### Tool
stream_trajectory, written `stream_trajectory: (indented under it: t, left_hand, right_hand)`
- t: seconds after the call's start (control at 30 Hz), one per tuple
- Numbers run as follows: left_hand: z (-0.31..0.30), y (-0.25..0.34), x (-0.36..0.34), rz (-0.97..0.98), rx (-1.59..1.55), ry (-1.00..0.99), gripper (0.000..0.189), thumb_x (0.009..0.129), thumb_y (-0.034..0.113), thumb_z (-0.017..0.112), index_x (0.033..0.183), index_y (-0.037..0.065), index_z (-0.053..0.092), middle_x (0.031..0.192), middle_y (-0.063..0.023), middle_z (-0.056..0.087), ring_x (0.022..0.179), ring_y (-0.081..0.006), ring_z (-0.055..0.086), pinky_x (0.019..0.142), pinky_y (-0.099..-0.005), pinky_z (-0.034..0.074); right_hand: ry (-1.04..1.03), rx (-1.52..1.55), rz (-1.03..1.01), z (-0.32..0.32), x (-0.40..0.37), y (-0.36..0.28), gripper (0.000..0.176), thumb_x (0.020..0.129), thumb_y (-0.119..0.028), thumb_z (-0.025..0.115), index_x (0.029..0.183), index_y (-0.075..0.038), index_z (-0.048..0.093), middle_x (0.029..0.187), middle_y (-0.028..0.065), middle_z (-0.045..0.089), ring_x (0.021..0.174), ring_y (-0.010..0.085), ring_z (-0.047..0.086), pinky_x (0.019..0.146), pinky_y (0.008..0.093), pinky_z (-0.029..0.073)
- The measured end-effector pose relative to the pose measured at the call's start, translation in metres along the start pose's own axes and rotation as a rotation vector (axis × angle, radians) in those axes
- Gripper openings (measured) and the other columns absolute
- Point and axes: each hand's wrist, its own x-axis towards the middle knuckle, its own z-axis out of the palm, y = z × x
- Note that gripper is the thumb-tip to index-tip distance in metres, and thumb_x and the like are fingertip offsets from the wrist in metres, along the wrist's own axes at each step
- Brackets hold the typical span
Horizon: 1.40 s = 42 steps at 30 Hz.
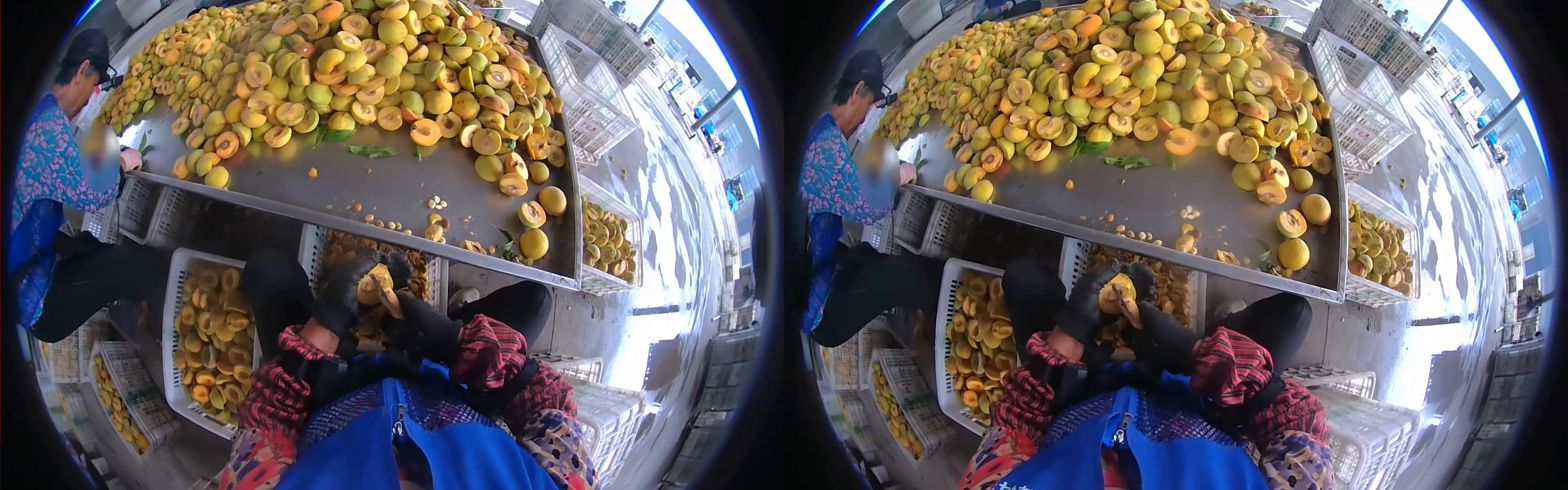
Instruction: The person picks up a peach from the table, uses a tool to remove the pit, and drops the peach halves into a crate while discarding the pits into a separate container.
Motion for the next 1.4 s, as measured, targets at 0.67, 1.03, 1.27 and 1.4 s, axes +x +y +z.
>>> stream_trajectory:
  t: [0.67, 1.03, 1.27, 1.4]
  left_hand:
    - [-0.010, 0.007, 0.004, 0.209, 0.752, -0.163, 0.024, 0.069, 0.020, 0.068, 0.088, 0.007, 0.062, 0.084, -0.0077, 0.064, 0.080, -0.0207, 0.063, 0.071, -0.0327, 0.050]
    - [-0.024, -0.023, 0.007, 0.234, 0.728, -0.106, 0.019, 0.073, 0.015, 0.062, 0.089, 0.005, 0.063, 0.083, -0.0075, 0.064, 0.078, -0.0186, 0.063, 0.069, -0.0304, 0.049]
    - [-0.015, -0.020, 0.001, -0.099, -0.135, -0.034, 0.028, 0.087, 0.019, 0.044, 0.098, 0.000, 0.061, 0.089, -0.0094, 0.064, 0.082, -0.0193, 0.062, 0.074, -0.0299, 0.049]
    - [-0.018, -0.025, 0.001, 0.123, 0.086, -0.024, 0.038, 0.093, 0.025, 0.033, 0.102, -0.003, 0.057, 0.094, -0.0119, 0.062, 0.083, -0.0216, 0.062, 0.077, -0.0319, 0.050]
  right_hand:
    - [0.238, -1.093, -0.109, 0.010, 0.013, -0.001, 0.028, 0.082, -0.019, 0.057, 0.105, -0.004, 0.049, 0.079, 0.0107, 0.058, 0.073, 0.0199, 0.059, 0.061, 0.0361, 0.047]
    - [0.120, -0.555, -0.118, 0.011, 0.018, 0.001, 0.027, 0.083, -0.018, 0.055, 0.106, -0.005, 0.050, 0.076, 0.0067, 0.057, 0.068, 0.0150, 0.057, 0.058, 0.0319, 0.046]
    - [0.096, -0.574, -0.085, 0.018, 0.019, -0.010, 0.024, 0.082, -0.019, 0.056, 0.101, -0.005, 0.053, 0.073, 0.0043, 0.056, 0.064, 0.0130, 0.054, 0.054, 0.0299, 0.044]
    - [0.064, -0.430, -0.038, 0.023, 0.022, -0.016, 0.025, 0.081, -0.019, 0.057, 0.100, -0.003, 0.051, 0.074, 0.0066, 0.057, 0.064, 0.0148, 0.055, 0.055, 0.0323, 0.045]
